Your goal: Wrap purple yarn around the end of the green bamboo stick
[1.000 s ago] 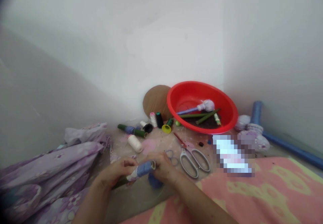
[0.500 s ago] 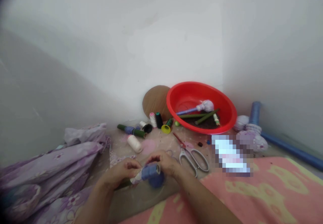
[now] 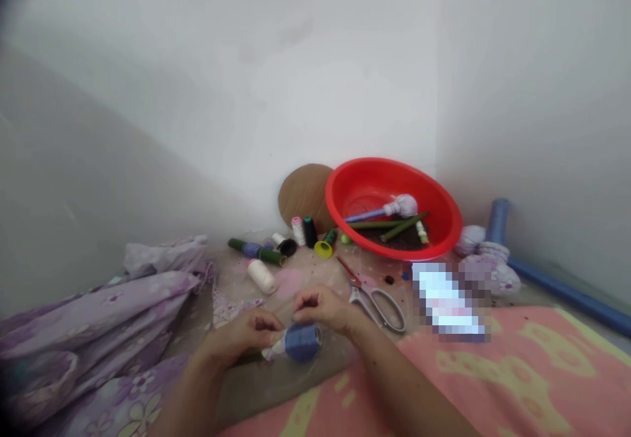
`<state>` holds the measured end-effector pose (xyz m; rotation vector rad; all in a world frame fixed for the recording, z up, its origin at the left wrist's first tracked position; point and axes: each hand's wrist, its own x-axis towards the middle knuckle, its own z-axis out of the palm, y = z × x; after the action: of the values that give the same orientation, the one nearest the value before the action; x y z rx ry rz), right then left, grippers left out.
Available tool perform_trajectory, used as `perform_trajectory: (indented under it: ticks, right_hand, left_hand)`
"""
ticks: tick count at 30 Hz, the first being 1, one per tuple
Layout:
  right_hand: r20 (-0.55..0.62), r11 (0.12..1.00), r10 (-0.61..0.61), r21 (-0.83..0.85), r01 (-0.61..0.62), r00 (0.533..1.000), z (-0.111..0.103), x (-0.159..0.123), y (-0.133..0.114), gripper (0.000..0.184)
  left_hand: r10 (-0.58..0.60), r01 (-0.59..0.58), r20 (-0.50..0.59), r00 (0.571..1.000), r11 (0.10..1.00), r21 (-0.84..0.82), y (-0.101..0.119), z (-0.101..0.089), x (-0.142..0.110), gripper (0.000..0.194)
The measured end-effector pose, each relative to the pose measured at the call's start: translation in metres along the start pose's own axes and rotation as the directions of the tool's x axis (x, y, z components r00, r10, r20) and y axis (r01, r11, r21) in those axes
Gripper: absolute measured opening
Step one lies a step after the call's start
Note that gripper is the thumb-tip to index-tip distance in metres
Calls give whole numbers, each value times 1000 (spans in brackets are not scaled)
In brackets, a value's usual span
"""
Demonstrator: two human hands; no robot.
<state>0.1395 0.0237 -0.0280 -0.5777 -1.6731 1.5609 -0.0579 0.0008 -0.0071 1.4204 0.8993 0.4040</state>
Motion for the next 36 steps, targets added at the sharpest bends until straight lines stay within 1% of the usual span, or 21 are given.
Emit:
perform_trajectory:
  ticks: [3,6,9,12,15,19,22,26,28,31,34,36]
  right_hand:
    - [17,999,27,32,-28,999,2,-1,-3,22]
    - [2,997,34,70,-34,999,4,0,-2,21]
    - [-6,996,21,89,-20,1000,4,1,2,20]
    - [-33,994,40,104,-36,999,4,3,7,18]
    - [-75,991,94,100,-86,993,5,5,12,16]
    - [-104,979,194,84,-186,975,7,6,14,13]
    - [-112,970,232,99,-221,966,6,7,18,12]
    - [-201,970,226,137,-201,953,4,9,29,11]
    - [-253,979,188,129,-159,949,5,9,33,12]
    - [-306,991,128,74,-110,943,7,10,33,17]
    - [-335,994,109,49,-99,936,10,10,31,19]
    - [-348,995,99,64,-82,932,11,9,29,18]
  left_hand:
    - [2,-3,37,999,999,36,0,1,2,25]
    - [-3,0,60,998,998,59,2,4,3,24]
    - [-17,13,65,998,998,68,6,8,3,24]
    - [-10,6,57,998,998,68,9,10,2,24]
    - [-8,5,37,999,997,74,9,11,2,25]
    - [-9,6,44,999,998,62,6,10,2,27]
    - [33,-33,8,999,999,41,4,7,2,28]
    - [108,-106,-72,992,994,25,3,3,2,32]
    - [120,-118,-129,984,993,20,4,2,2,34]
    - [122,-127,-201,972,992,-13,3,0,3,36]
    - [130,-137,-196,972,990,-23,1,-1,4,36]
    - [122,-128,-180,976,992,-20,1,-2,3,36]
